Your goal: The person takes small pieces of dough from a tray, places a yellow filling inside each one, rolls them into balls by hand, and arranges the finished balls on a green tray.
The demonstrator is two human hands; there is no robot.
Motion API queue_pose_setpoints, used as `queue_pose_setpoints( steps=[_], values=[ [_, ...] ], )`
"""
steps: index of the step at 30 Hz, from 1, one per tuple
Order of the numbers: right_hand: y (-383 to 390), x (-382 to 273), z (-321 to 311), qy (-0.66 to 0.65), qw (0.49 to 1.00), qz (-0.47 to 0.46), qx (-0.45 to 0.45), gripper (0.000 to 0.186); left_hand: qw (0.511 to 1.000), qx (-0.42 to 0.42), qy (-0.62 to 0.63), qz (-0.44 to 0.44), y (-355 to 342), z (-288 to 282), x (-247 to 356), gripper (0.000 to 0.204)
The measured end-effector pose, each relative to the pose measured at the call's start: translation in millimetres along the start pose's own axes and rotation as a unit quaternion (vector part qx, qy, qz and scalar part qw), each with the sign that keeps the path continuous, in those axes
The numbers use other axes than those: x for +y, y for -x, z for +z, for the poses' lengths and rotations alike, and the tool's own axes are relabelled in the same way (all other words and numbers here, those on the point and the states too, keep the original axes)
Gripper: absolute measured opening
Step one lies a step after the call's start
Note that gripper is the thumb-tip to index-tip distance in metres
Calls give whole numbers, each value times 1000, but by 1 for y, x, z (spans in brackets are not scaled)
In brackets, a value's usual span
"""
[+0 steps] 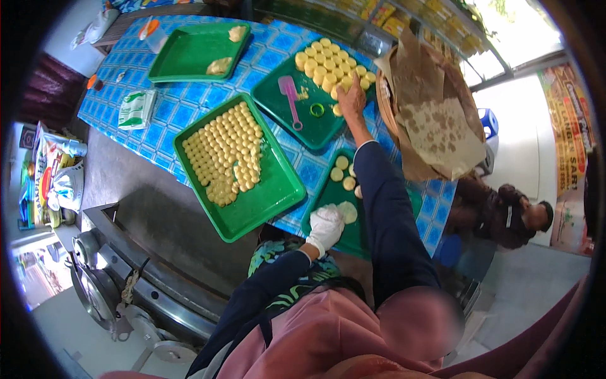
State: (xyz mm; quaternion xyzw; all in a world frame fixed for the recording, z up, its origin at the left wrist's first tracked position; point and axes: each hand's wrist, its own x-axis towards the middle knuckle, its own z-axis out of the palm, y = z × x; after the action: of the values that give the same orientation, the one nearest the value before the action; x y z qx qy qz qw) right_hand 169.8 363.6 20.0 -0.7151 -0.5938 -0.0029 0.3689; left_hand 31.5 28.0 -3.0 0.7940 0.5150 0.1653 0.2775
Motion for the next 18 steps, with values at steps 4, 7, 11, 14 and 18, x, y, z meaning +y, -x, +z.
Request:
queue_pose_setpoints(
  steps=[4,7,11,14,18],
  values=[
    [61,8,-82,-310,938,127,-87,76,1000,8,15,-26,-4,6,2,19],
    [161,16,-155,-378,905,176,-80,72,992,42,113,-27,-7,4,4,20],
    [269,27,-214,-342,887,298,-89,67,976,63,205,-30,0,-4,13,20],
    [315,29,-219,-336,869,357,-73,69,976,82,203,3,6,-6,25,18],
    [334,31,-209,-219,949,205,-100,68,940,92,310,-106,7,0,32,10]
  ],
)
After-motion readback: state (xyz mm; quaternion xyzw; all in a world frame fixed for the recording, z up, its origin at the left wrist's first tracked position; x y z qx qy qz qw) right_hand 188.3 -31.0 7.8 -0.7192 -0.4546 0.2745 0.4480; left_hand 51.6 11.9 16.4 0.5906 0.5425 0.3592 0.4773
